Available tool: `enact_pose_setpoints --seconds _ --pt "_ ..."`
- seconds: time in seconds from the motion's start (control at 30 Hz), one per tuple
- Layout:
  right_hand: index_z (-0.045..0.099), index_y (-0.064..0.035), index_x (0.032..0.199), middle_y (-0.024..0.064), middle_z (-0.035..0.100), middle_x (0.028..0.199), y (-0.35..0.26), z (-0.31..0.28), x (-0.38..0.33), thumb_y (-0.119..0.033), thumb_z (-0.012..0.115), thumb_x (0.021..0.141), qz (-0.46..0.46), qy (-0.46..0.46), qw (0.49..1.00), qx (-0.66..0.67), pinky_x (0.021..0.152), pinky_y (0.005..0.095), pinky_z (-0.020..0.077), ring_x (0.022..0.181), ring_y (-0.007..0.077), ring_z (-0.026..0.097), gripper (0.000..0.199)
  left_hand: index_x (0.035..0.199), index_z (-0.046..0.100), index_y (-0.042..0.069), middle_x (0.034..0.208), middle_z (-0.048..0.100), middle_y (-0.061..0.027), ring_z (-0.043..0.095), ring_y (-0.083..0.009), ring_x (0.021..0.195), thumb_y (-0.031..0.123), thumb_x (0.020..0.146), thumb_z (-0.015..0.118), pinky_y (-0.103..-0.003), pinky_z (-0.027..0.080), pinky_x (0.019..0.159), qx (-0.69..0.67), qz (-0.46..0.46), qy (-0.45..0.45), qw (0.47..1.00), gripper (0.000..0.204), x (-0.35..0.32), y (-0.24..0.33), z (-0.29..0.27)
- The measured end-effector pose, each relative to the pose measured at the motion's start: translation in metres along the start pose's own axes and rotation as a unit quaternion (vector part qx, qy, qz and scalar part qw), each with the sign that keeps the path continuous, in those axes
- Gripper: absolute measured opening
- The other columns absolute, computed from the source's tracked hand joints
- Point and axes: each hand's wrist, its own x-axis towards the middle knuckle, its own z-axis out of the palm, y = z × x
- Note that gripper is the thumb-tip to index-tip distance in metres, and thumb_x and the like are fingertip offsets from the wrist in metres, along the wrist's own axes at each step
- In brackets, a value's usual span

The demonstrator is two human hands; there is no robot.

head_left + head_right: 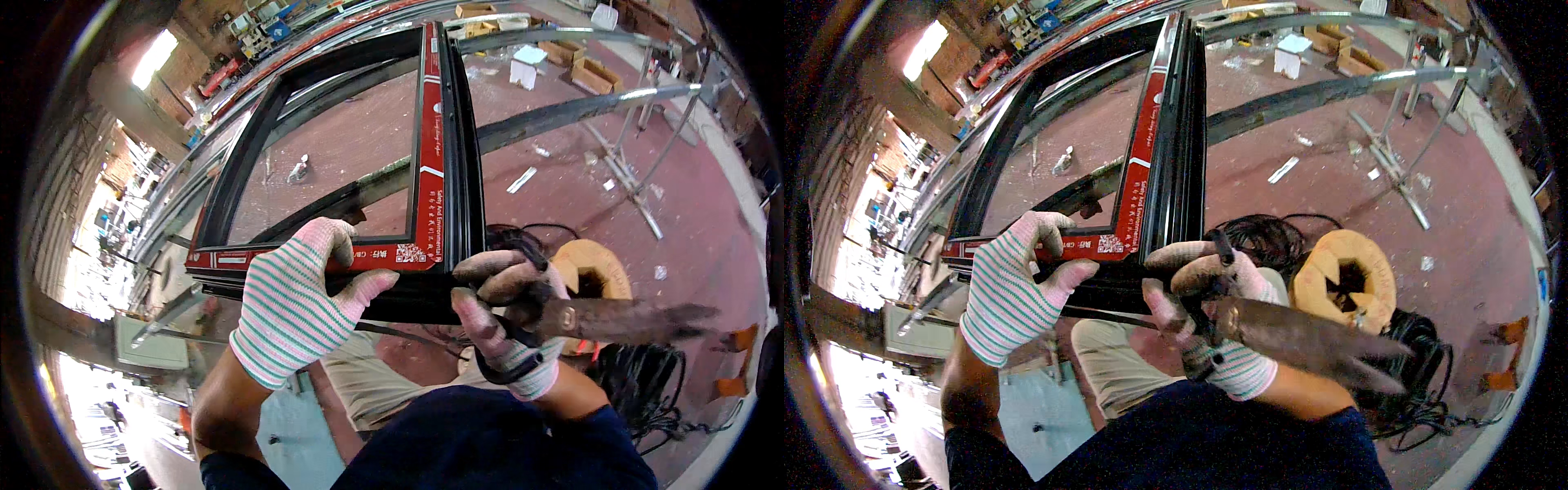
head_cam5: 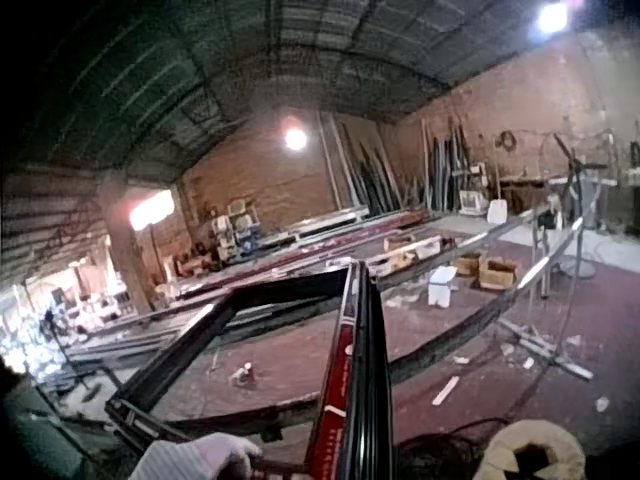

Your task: The person uses shears to trim a black rubber seal along the edges of a window frame. They repeatedly reposition the frame and cut small sections of the seal, removing excess material from the corners and sides.

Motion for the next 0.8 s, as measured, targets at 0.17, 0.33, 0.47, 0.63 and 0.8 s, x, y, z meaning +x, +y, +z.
enact_pose_setpoints --seconds 0.17,0.33,0.47,0.63,0.8 --pt "0.049 -0.0052 0.082 0.0137 0.065 0.095 -0.006 0.016 -0.002 0.006 0.071 0.078 0.052 0.039 0.998 -0.021 0.071 0.0291 0.0531 0.081 0.0160 0.063 0.024 0.096 0.058 0.005 0.076 0.062 -0.0125 0.065 -0.0282 0.068 0.032 0.075 0.084 -0.036 0.053 0.065 0.014 -0.012 -0.006 1.000 0.043 -0.001 0.005 -0.006" --pt "0.058 -0.0047 0.086 0.0067 0.065 0.088 -0.021 0.028 -0.002 -0.005 0.073 0.080 0.083 0.096 0.989 -0.073 0.070 0.0269 0.0490 0.075 0.0129 0.061 0.016 0.090 0.056 0.003 0.077 0.062 -0.0176 0.064 -0.0336 0.069 0.034 0.076 0.083 -0.038 0.052 0.064 0.005 -0.005 -0.001 1.000 0.043 0.001 0.006 -0.005" --pt "0.067 -0.0035 0.094 0.0010 0.067 0.085 -0.013 0.021 -0.003 -0.002 0.074 0.084 0.028 0.086 0.986 -0.141 0.071 0.0255 0.0502 0.076 0.0096 0.062 0.013 0.090 0.057 0.003 0.079 0.064 -0.0187 0.067 -0.0345 0.073 0.036 0.077 0.083 -0.039 0.054 0.068 -0.003 -0.006 -0.007 1.000 0.044 0.001 0.001 -0.009" --pt "0.069 -0.0036 0.096 0.0007 0.067 0.083 -0.021 0.004 -0.005 -0.006 0.076 0.083 0.029 0.078 0.981 -0.176 0.072 0.0258 0.0504 0.076 0.0094 0.062 0.015 0.105 0.061 0.002 0.091 0.070 -0.0208 0.071 -0.0342 0.087 0.038 0.077 0.081 -0.039 0.056 0.079 0.003 -0.016 -0.010 1.000 0.049 -0.002 -0.016 -0.020" --pt "0.067 -0.0038 0.095 0.0003 0.068 0.081 -0.034 0.013 0.000 -0.002 0.076 0.083 0.026 0.020 0.979 -0.199 0.069 0.0237 0.0502 0.075 0.0073 0.062 0.014 0.115 0.061 0.001 0.101 0.071 -0.0210 0.071 -0.0343 0.095 0.036 0.081 0.079 -0.040 0.055 0.086 -0.054 -0.026 -0.016 0.998 0.052 -0.012 -0.043 -0.032"
